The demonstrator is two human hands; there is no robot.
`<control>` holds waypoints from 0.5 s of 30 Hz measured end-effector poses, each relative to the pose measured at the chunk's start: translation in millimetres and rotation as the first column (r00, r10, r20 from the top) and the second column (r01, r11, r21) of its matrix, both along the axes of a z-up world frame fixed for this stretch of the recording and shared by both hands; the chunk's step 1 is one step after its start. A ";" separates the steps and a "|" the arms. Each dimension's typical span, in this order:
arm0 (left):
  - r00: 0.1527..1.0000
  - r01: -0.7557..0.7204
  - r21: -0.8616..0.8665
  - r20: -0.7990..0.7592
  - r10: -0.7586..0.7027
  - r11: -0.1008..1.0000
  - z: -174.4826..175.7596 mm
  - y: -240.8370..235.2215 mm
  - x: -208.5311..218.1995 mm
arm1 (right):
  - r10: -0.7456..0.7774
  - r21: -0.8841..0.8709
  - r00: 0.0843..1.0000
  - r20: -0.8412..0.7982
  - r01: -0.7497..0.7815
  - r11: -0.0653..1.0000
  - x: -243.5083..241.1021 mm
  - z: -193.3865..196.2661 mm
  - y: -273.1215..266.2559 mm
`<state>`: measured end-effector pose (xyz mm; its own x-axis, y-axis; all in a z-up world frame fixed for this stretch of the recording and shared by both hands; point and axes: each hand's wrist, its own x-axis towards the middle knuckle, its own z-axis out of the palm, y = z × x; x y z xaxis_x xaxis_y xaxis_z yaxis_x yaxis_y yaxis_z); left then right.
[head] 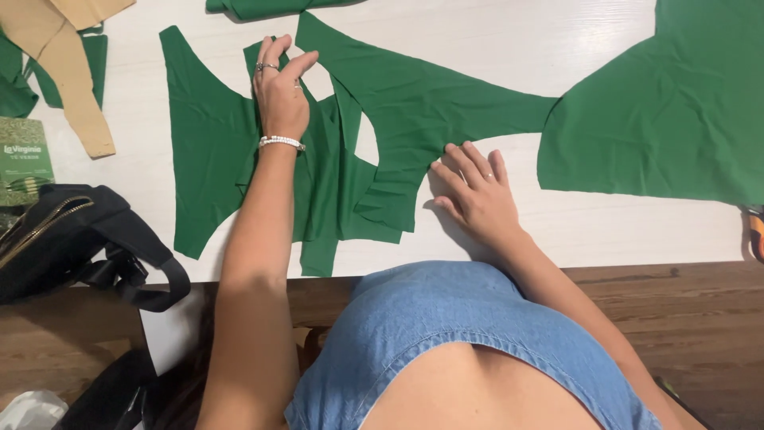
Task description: The person arranges green fabric pieces on a white table, aligns them with a beige pattern, and uses orange-handled scissors to cut the fabric. They repeatedly pick up, fold, and trim the green material while working on a flat surface.
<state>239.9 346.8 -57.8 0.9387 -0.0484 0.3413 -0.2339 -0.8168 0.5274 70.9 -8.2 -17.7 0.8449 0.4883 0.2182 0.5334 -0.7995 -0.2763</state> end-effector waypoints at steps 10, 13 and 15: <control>0.974 0.021 -0.078 0.227 -0.002 0.997 12.0 -0.4 0.2 | 0.059 0.237 0.991 -0.117 -0.030 0.971 -9.5 -6.1 -26.4; 0.985 -0.126 -0.084 0.110 0.135 0.988 11.7 3.4 -3.8 | -0.226 0.337 0.971 -0.080 0.240 0.910 -25.7 1.2 -89.0; 0.984 -0.114 -0.050 0.130 0.120 0.992 6.6 12.9 4.7 | -0.422 0.357 0.902 0.090 0.366 0.859 -45.9 13.4 -154.9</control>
